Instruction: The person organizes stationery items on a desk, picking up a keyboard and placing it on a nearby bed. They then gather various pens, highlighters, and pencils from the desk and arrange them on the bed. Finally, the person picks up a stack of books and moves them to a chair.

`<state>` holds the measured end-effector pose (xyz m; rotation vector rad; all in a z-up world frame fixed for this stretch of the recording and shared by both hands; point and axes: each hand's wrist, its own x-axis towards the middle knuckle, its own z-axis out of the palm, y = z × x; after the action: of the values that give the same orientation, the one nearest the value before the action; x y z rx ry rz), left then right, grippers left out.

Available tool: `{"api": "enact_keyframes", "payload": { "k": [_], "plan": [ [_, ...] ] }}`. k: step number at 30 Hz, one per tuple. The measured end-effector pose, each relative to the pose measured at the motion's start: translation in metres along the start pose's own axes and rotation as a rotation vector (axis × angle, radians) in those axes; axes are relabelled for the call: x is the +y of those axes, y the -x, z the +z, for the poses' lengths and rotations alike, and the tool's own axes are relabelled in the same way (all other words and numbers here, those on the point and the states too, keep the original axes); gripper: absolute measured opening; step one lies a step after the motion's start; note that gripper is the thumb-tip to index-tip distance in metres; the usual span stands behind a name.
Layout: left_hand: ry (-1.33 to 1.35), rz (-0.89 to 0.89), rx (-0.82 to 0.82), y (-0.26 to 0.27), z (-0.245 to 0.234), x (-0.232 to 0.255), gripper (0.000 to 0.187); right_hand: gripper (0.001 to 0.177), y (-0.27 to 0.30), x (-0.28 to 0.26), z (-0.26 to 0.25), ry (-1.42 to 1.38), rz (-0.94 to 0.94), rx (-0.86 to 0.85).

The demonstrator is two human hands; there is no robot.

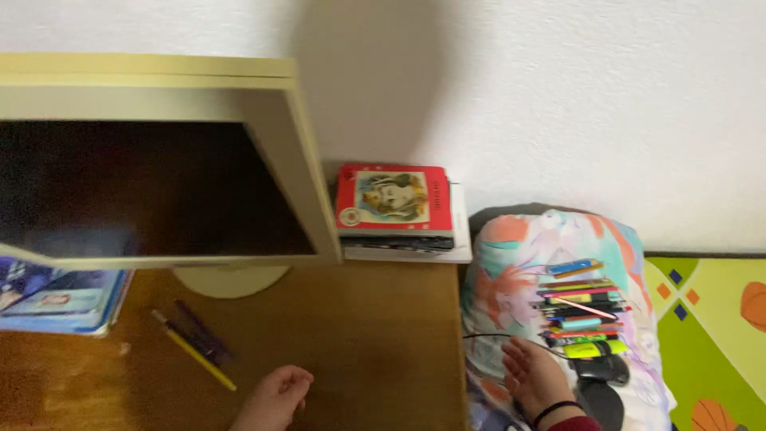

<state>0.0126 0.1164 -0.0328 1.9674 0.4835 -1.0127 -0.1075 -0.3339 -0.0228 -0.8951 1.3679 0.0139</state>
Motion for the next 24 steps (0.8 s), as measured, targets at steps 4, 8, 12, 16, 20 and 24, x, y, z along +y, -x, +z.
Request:
{"api": "enact_keyframes", "payload": {
  "k": [4, 8, 12, 16, 20, 24],
  "plan": [
    [0.033, -0.129, -0.013, -0.005, -0.051, -0.021, 0.025, 0.028, 0.008, 0.042, 0.047, 0.012, 0.025, -0.077],
    [-0.035, -0.017, 0.127, -0.028, -0.096, -0.065, 0.018, 0.017, 0.041, 0.071, 0.11, -0.002, -0.021, -0.201],
    [-0.356, -0.038, 0.22, -0.044, -0.147, -0.085, 0.022, 0.002, 0.036, 0.111, 0.156, -0.058, 0.129, -0.576],
    [-0.349, -0.141, 0.195, -0.011, -0.188, -0.047, 0.026, 0.018, 0.078, 0.134, 0.217, 0.065, 0.073, -0.391],
    [-0.522, 0.027, 0.212, 0.0, -0.211, -0.035, 0.03, 0.022, 0.071, 0.174, 0.259, 0.026, -0.019, -0.528],
    [-0.639, 0.605, 0.356, -0.024, -0.218, -0.036, 0.041, 0.009, 0.148, 0.164, 0.319, 0.359, -0.101, -0.464]
  ]
}}
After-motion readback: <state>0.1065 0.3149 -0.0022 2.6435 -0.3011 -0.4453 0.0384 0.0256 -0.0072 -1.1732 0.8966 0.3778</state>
